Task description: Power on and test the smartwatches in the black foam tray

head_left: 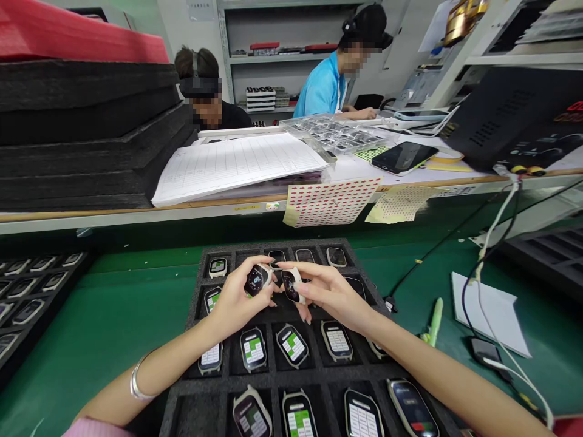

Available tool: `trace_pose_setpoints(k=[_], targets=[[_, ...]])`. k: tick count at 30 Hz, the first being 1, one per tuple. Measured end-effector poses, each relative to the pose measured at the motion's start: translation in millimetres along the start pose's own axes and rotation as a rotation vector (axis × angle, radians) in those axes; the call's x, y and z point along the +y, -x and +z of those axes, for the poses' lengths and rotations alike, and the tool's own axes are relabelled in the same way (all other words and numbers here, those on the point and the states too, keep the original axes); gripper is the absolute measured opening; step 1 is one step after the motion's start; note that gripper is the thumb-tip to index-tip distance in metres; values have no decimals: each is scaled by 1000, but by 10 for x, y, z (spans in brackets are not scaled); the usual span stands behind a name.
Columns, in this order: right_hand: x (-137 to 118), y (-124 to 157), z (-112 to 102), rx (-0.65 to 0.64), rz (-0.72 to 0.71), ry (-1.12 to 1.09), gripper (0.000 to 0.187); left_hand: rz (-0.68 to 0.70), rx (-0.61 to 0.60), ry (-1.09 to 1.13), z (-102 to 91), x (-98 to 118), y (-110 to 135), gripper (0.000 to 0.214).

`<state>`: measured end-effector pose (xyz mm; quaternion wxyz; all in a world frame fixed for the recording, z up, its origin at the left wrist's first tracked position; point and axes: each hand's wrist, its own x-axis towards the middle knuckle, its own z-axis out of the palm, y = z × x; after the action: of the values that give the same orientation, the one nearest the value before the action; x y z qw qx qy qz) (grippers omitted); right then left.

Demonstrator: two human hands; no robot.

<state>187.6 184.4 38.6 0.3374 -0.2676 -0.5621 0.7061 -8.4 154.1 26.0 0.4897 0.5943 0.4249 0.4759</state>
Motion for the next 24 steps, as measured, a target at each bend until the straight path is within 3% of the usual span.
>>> trace_pose_setpoints(k=[24], targets=[[-7, 2, -9, 3, -3, 29, 47, 56, 34, 0, -16, -41, 8, 33]])
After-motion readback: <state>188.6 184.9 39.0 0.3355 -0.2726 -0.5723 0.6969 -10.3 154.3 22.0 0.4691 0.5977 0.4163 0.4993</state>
